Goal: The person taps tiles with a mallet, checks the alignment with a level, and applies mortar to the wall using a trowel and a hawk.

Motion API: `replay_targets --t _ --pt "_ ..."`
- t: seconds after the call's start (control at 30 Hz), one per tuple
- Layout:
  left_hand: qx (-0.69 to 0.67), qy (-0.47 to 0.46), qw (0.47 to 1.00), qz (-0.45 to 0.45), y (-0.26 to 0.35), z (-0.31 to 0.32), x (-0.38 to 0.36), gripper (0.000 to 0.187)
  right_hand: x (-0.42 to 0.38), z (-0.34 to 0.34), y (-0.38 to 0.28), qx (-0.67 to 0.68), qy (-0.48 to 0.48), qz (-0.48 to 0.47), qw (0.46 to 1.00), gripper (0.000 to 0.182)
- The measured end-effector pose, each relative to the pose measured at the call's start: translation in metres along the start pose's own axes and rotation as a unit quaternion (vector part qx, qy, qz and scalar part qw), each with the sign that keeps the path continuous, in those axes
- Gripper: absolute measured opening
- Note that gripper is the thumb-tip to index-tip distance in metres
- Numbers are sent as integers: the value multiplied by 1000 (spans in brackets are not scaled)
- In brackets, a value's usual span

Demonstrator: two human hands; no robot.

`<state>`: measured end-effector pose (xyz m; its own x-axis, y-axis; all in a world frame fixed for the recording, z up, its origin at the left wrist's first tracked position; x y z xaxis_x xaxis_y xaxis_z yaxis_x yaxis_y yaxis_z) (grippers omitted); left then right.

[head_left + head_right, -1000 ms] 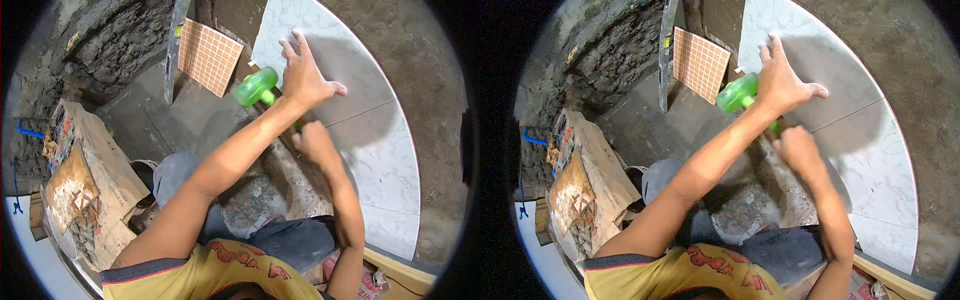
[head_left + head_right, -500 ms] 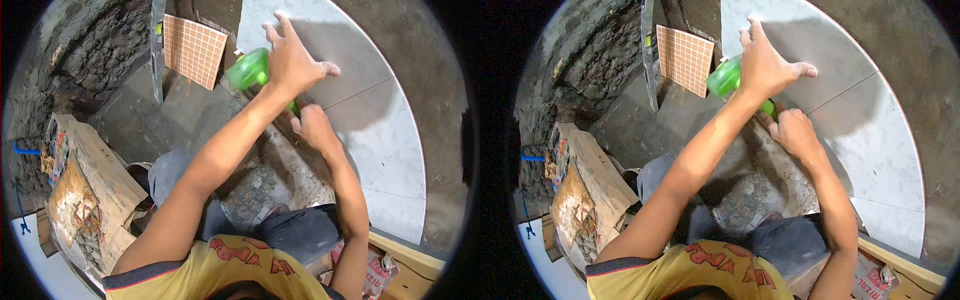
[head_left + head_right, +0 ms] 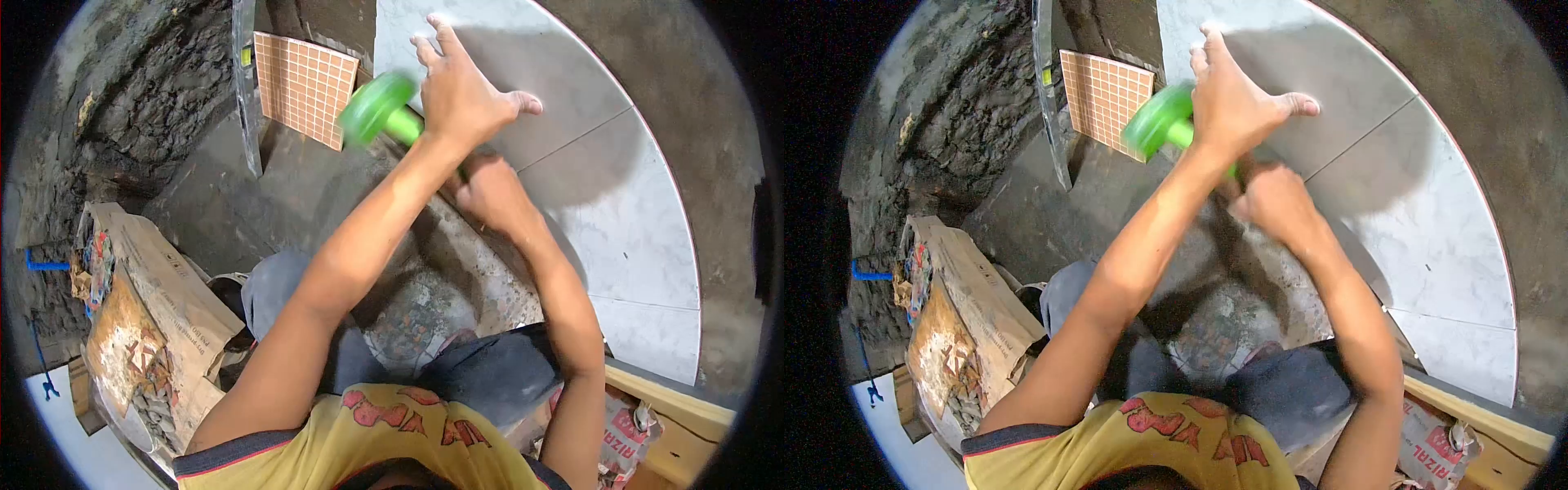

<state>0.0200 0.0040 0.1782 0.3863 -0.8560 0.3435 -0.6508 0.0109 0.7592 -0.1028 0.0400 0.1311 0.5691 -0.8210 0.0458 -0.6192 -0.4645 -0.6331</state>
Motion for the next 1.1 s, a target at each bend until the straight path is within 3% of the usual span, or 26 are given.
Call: replay_targets --t 0.1,0.13,0.23,0.27,0.37,0.4,0.5,0.53,0.57,0.6,0.7,0.73,0.83,0.97,1.03,1.1 --pt "5 15 1000 6 1 2 6 157 -4 -2 -7 -42 -11 -21 999 35" --pt "12 16 1000 7 1 2 4 157 -5 -2 -12 -92 -75 14 993 36" --pt "7 20 1000 21 0 4 5 155 -2 -13 -7 -75 -70 26 994 37" --pt "2 24 999 24 -1 3 4 155 0 -18 -7 20 15 78 997 41" --pt "4 43 999 34 -3 6 4 150 -17 -8 -14 -53 -72 83 993 42" --pt "24 47 998 46 -2 6 3 147 -28 -4 -14 -56 -70 32 995 44" --pt "46 53 995 75 1 2 5 138 -50 -16 -12 -12 -85 5 996 45" --pt "34 43 995 81 2 -1 7 134 -48 -20 4 -6 -83 27 996 45" --pt "22 35 995 86 2 -1 8 131 -46 -17 19 -9 -8 68 998 43" --pt "54 84 989 109 -1 3 9 119 -50 -15 16 -23 -18 58 998 42" --pt "98 118 979 133 -4 7 9 115 -61 -10 -5 -28 -88 34 995 40" --pt "86 97 983 132 -3 5 10 115 -64 -16 -8 -20 -90 -21 995 43" --pt "37 27 994 96 3 -3 8 120 -55 -17 13 -39 12 65 997 42" --pt "175 174 954 170 -16 18 9 123 -93 -3 -5 -75 -132 74 986 40" --pt "126 110 975 145 -12 12 10 129 -118 6 -12 -96 -160 0 982 38" --pt "75 58 986 137 -8 7 9 133 -135 8 -12 -104 -164 -12 981 38"
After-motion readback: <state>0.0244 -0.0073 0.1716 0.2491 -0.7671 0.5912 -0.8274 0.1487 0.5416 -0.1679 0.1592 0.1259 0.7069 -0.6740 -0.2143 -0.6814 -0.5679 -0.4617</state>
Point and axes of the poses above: each hand's wrist, its own x-axis towards the middle knuckle, its own z-axis out of the palm, y = z × x, the point moved 1 cm from there along x, towards the middle knuckle, and after that the axes turned 15 degrees about x, right-handed, at the moved point
